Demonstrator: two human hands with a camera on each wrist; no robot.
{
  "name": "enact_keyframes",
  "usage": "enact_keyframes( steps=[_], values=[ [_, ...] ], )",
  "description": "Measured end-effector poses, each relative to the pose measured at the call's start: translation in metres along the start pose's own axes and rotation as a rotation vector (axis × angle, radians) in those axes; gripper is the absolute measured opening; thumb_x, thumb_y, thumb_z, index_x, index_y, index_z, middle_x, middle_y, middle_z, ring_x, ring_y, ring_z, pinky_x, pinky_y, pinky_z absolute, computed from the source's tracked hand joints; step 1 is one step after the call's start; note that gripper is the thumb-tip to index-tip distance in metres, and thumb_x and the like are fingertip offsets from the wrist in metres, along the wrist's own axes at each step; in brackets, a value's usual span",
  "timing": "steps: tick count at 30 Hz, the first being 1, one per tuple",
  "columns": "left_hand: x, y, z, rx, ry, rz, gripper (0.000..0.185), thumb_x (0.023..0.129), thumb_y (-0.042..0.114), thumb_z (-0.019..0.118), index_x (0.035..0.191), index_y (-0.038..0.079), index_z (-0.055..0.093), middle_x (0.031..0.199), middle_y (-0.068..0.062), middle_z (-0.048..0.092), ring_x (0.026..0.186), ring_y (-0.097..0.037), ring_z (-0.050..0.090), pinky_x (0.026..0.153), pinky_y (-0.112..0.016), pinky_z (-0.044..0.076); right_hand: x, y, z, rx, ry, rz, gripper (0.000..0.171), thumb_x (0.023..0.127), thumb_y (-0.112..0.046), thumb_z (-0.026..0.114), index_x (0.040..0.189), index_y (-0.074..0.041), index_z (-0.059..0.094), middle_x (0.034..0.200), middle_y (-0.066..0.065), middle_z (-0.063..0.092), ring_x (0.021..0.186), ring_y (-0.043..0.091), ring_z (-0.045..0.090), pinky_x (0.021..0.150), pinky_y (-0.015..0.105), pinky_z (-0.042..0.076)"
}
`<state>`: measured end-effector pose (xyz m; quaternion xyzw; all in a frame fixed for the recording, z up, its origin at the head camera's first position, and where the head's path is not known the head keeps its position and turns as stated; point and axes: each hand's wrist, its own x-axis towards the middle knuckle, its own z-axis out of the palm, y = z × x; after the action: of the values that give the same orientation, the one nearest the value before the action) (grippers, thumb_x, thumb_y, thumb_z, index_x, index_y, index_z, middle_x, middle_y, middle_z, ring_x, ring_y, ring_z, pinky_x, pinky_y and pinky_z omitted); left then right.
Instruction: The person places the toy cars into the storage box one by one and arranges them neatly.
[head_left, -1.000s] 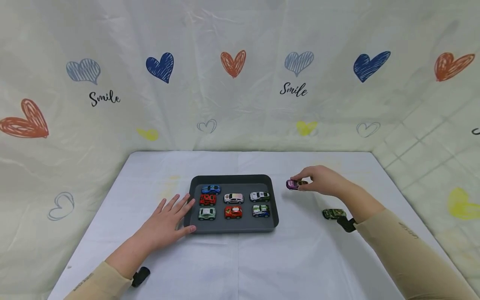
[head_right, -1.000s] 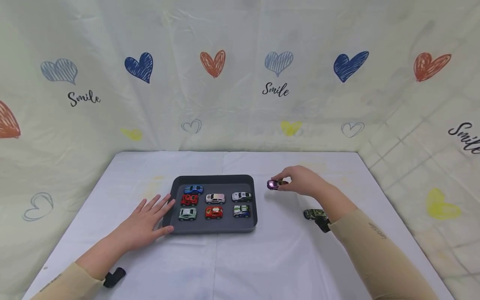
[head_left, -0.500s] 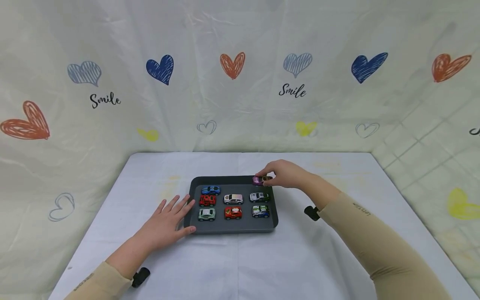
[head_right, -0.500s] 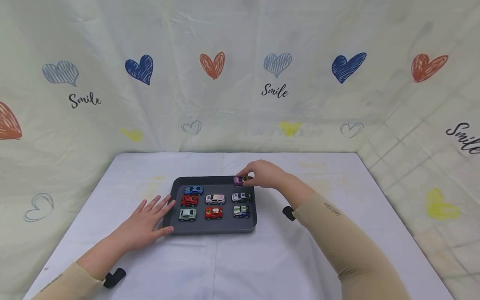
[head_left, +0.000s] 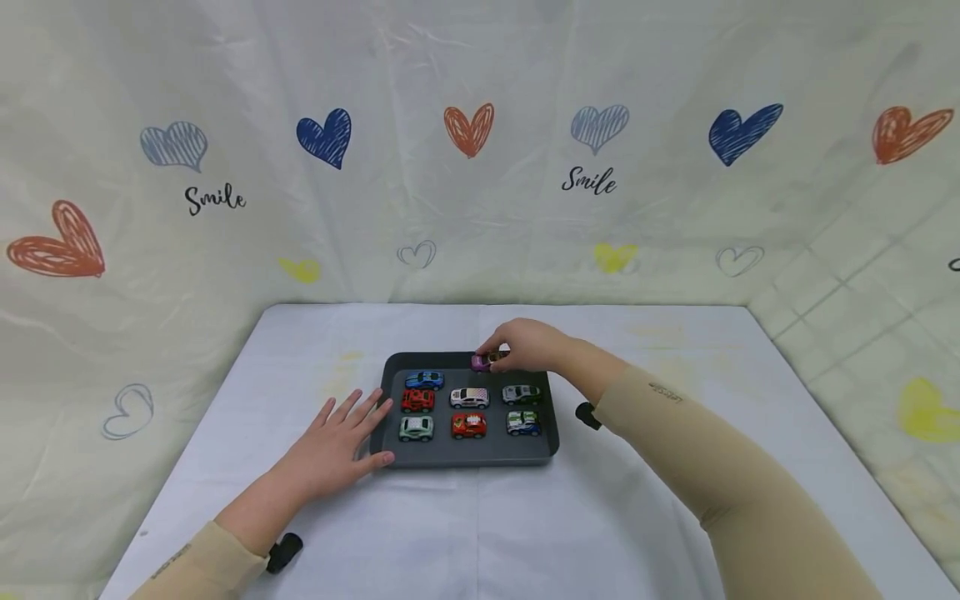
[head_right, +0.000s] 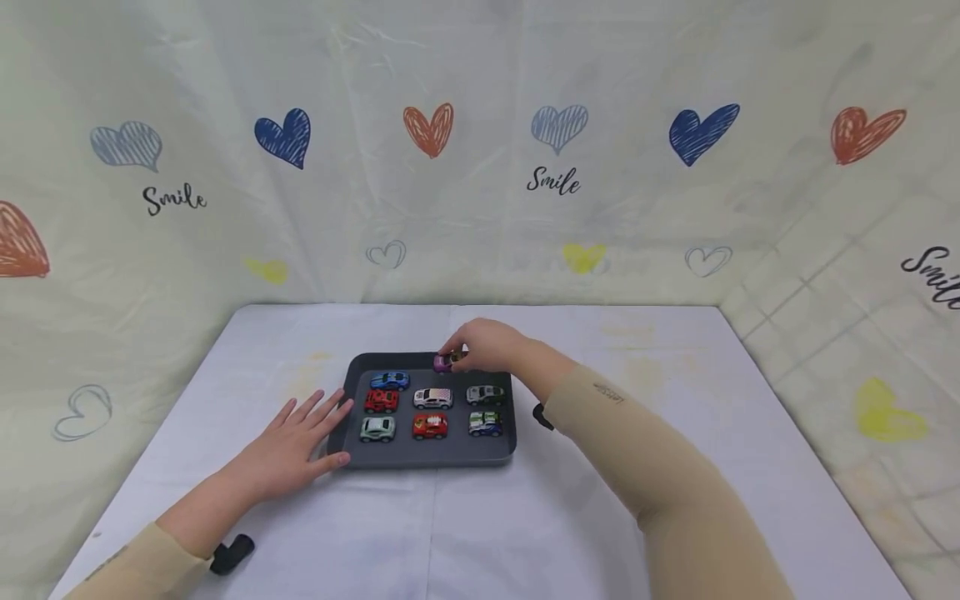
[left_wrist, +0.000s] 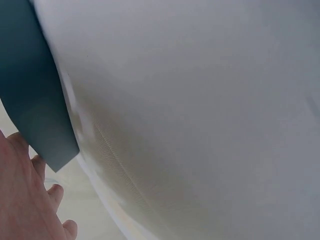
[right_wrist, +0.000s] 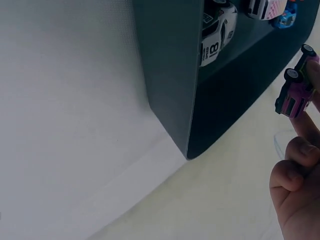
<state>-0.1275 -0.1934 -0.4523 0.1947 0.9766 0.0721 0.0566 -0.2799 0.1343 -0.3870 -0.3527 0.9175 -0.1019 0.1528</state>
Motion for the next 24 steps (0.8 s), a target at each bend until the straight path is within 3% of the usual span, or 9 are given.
enact_keyframes(
  steps=[10,15,24],
  values=[
    [0.003,-0.007,0.008,-0.016,0.026,0.014,0.085,0.091,0.068,0.053,0.158,0.021,0.030,0.164,-0.003,0.022,0.150,-0.035,0.016,0.118,-0.061,0.010,0.023,-0.011,0.017,-0.161,-0.075,0.029,0.035,0.093,-0.031,0.071,0.128,-0.024,0.070,0.117,-0.005,0.070,0.098,0.010,0.064,0.087,0.034,0.053],
    [0.004,-0.009,0.012,-0.027,0.030,0.014,0.086,0.091,0.071,0.050,0.158,0.022,0.028,0.164,-0.001,0.021,0.150,-0.034,0.016,0.119,-0.060,0.008,0.028,-0.014,0.023,-0.174,-0.096,0.046,0.031,0.093,-0.030,0.072,0.124,-0.023,0.072,0.117,-0.005,0.070,0.106,0.014,0.064,0.091,0.036,0.053],
    [0.003,-0.006,0.006,-0.011,0.024,0.012,0.084,0.091,0.066,0.054,0.158,0.020,0.030,0.164,-0.004,0.023,0.150,-0.036,0.017,0.118,-0.061,0.012,0.037,-0.016,0.029,-0.226,-0.101,0.040,0.028,0.093,-0.031,0.071,0.121,-0.026,0.073,0.118,-0.008,0.069,0.110,0.013,0.063,0.092,0.035,0.053]
  ],
)
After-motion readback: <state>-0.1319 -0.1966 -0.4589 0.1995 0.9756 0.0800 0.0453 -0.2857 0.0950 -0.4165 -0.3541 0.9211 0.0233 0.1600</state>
